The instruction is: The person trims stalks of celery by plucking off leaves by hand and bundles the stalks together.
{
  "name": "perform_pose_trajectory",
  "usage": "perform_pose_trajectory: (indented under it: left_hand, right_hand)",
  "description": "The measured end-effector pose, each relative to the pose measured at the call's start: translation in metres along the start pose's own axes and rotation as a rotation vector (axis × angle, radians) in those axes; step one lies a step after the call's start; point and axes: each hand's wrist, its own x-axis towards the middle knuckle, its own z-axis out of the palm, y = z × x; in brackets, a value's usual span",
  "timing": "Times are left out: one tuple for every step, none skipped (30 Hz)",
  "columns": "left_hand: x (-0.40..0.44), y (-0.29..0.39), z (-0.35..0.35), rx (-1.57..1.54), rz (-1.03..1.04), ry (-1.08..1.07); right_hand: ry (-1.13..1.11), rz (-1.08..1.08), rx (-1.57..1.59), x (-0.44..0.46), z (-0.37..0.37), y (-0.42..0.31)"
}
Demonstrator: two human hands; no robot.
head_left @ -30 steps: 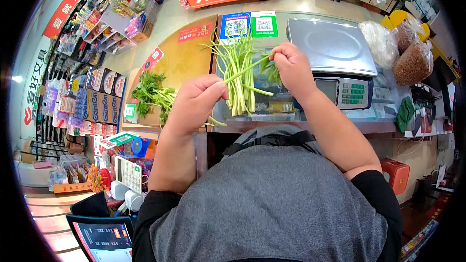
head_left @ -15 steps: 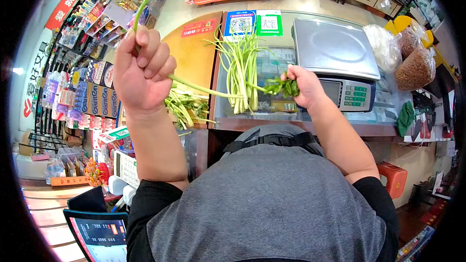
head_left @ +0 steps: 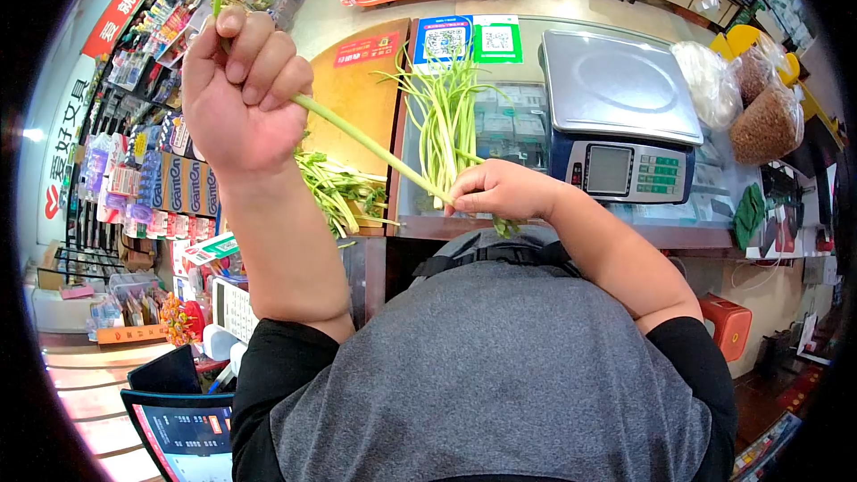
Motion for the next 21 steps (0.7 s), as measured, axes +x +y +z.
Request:
perform_pose_trajectory:
  left_hand:
    - [0.000,0.001,-0.003,-0.009,0.015,0.025]
    - [-0.001,0.001,-0.006,-0.018,0.032,0.051]
    - [-0.001,-0.006,-0.007,0.019,0.077,0.183]
    - [0.000,-0.021,-0.004,0.056,0.122,0.315]
    - [0.000,-0.039,-0.002,0.093,0.169,0.446]
    - [-0.004,-0.064,-0.003,0.111,0.120,0.520]
    - [-0.013,-0.092,-0.010,0.128,0.071,0.591]
    - [-0.030,-0.119,-0.029,0.259,-0.027,0.459]
    - [-0.045,-0.145,-0.039,0.300,-0.128,0.490]
    - [-0.055,-0.166,-0.028,0.255,-0.139,0.566]
    - [-0.061,-0.177,-0.022,0.163,-0.156,0.566]
    - [-0.062,-0.179,-0.021,0.121,-0.146,0.574]
    - [-0.061,-0.181,-0.021,0.079,-0.133,0.582]
    - [-0.060,-0.182,-0.020,0.037,-0.117,0.590]
    - [-0.059,-0.185,-0.021,0.031,-0.109,0.584]
    - [-0.058,-0.188,-0.018,0.028,-0.086,0.569]
    - [-0.057,-0.190,-0.016,0.029,-0.064,0.553]
    - [-0.056,-0.193,-0.014,0.033,-0.045,0.537]
    - [-0.054,-0.195,-0.014,0.031,-0.035,0.547]
    - [-0.054,-0.193,-0.015,-0.026,-0.048,0.554]
    - [-0.053,-0.192,-0.016,-0.087,-0.063,0.560]
  right_hand:
    - [0.013,0.016,0.014,-0.001,-0.001,-0.002]
    - [0.026,0.031,0.028,-0.002,-0.002,-0.004]
    - [0.084,0.038,0.025,-0.003,-0.002,-0.005]
    - [0.143,0.045,0.021,-0.004,-0.002,-0.005]
    - [0.201,0.051,0.016,-0.005,-0.002,-0.006]
    - [0.248,0.031,-0.001,-0.004,-0.002,-0.005]
    - [0.297,0.009,-0.020,-0.003,-0.001,-0.003]
    - [0.347,-0.013,-0.038,-0.002,-0.001,-0.001]
    - [0.378,-0.040,-0.081,-0.002,-0.001,-0.004]
    - [0.412,-0.057,-0.119,-0.001,0.000,-0.003]
    - [0.445,-0.069,-0.155,0.000,0.003,-0.002]
    - [0.476,-0.080,-0.190,0.000,0.006,-0.001]
    - [0.510,-0.088,-0.227,-0.001,0.008,-0.001]
    - [0.560,-0.058,-0.200,-0.001,0.011,-0.002]
    - [0.606,-0.032,-0.176,-0.001,0.015,-0.003]
    - [0.650,-0.009,-0.150,0.000,0.017,-0.003]
    - [0.667,0.026,-0.028,0.003,0.020,0.004]
    - [0.706,0.045,0.135,0.006,0.023,0.005]
    - [0.744,0.065,0.301,0.008,0.027,0.006]
    - [0.780,0.086,0.469,0.010,0.030,0.006]
    - [0.812,0.029,0.565,0.012,0.032,0.004]
